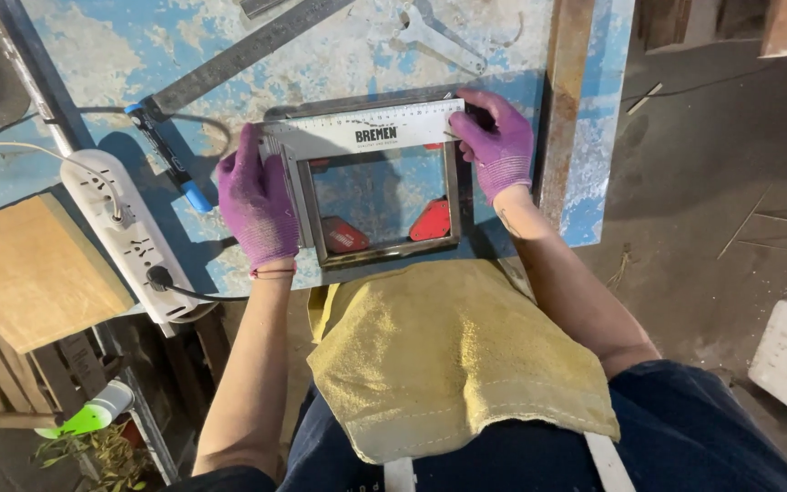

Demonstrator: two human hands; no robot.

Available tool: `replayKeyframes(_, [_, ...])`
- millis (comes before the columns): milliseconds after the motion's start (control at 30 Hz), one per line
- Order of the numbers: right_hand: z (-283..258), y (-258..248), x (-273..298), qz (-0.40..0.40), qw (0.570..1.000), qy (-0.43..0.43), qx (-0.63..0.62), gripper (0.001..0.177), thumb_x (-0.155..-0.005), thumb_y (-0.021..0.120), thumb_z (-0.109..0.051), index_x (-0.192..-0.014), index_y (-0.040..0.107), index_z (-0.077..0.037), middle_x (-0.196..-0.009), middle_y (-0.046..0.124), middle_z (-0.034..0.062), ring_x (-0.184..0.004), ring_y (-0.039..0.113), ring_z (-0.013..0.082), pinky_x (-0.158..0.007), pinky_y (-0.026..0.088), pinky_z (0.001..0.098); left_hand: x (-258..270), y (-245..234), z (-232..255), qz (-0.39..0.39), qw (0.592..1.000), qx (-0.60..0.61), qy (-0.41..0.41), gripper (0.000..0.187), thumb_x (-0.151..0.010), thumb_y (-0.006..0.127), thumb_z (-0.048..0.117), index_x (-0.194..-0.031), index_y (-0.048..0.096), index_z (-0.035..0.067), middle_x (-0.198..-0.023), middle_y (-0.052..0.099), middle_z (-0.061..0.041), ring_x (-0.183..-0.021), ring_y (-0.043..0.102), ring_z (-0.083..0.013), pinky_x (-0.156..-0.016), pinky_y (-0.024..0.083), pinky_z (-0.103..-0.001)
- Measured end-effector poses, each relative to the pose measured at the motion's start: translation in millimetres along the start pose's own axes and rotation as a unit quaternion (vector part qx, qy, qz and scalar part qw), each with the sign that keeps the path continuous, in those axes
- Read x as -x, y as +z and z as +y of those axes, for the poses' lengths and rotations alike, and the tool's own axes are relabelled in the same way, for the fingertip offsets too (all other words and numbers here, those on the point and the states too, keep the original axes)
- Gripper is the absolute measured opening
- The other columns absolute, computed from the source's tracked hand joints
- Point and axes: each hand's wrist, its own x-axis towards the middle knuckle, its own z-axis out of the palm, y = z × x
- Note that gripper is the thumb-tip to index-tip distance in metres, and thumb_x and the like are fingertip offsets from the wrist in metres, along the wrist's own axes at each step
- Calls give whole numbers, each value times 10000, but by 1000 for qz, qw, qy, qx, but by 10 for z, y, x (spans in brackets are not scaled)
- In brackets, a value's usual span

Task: Aligning and measuring the components of a rectangular frame on a workbench using magnetic corner clamps and a ruler.

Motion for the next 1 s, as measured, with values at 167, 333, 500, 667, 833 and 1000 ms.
replayKeyframes(167, [-72, 41, 23, 22, 999, 6, 46, 306, -890, 756, -141, -1194, 744, -103, -978, 787, 29, -546, 589, 39, -472, 505, 150, 24, 101, -13, 58, 998, 32, 3, 372, -991, 678, 104, -1346, 695, 214, -935, 643, 4, -886, 555, -149, -763, 547, -311])
replayKeyframes(333, [-21, 40, 2, 24, 999, -22, 30, 301, -883, 777, -144, -1179, 749, -97, -1132, 782, 58, -564, 599, 48, -484, 512, 151, -4, 119, 30, 72, 995, 68, -17, 330, -1002, 673, 136, -1317, 709, 227, -990, 643, -17, -970, 595, -169, -816, 575, -331])
replayKeyframes(500, [35, 49, -41, 37, 999, -27, 29, 267, -882, 757, -108, -1149, 763, -95, -1039, 778, 37, -533, 563, 53, -464, 488, 163, -22, 129, 50, 81, 992, 91, -11, 313, -1008, 668, 112, -1304, 713, 204, -1107, 661, -50, -1017, 656, -172, -881, 599, -326])
replayKeyframes(667, [0, 44, -20, 29, 999, -20, 37, 265, -895, 750, -127, -1160, 759, -123, -1074, 773, 24, -544, 570, 44, -468, 491, 150, 5, 139, 12, 69, 996, 14, 48, 341, -1046, 643, 123, -1381, 639, 185, -1116, 649, -100, -1015, 640, -238, -808, 609, -348])
replayKeyframes(833, [-46, 50, 3, 28, 998, -7, 58, 282, -902, 743, -141, -1184, 755, -135, -954, 762, -4, -553, 565, 41, -486, 494, 160, 99, 168, 142, -11, 986, -166, 33, 670, -1033, 710, 394, -1540, 341, 161, -1226, 616, -250, -1023, 641, -337, -635, 616, -398])
replayKeyframes(1000, [-18, 49, -12, 29, 998, -22, 52, 285, -902, 742, -126, -1186, 749, -127, -991, 770, 10, -571, 575, 50, -470, 488, 164, 123, 308, -72, 16, 971, -226, 78, 798, -1042, 693, 391, -1633, 239, 105, -1329, 577, -243, -1067, 626, -361, -739, 636, -439])
